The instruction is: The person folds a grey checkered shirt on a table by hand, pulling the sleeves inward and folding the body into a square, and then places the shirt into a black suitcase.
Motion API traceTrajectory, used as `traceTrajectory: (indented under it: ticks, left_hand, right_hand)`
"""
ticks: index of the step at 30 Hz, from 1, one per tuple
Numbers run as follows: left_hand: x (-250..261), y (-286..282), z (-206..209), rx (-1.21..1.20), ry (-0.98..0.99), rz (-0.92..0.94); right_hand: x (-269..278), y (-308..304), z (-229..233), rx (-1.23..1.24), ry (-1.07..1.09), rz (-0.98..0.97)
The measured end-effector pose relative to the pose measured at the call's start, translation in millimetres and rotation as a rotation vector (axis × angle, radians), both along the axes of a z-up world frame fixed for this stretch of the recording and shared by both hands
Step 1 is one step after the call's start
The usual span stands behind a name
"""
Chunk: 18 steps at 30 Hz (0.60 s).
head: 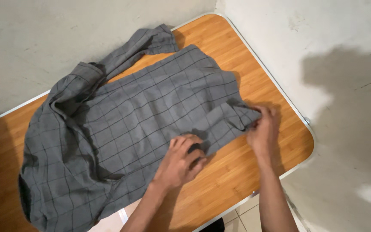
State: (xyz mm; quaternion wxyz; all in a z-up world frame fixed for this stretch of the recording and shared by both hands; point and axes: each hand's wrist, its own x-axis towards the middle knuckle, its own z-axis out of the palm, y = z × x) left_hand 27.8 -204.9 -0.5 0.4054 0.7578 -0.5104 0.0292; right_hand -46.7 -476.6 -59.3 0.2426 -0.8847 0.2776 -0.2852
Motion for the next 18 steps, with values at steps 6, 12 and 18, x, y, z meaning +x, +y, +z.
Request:
traceTrajectory:
  ticks: [6, 12, 18]
  left_hand:
    - [-5.7, -0.6, -3.2, 0.140, 0.036, 0.109]
    - [2.4, 1.2, -5.2, 0.223, 0.306, 0.418]
    - [5.8, 6.6, -6.7, 0.353, 0.405, 0.315]
  right_hand:
    - [-18.8, 7.3, 25.4, 0.526, -0.269, -0.192]
    - [-12.7, 10.7, 27.6, 0.410, 0.308, 0.184]
    - [-15.3, -5.3, 30.8, 0.894, 0.106, 0.085]
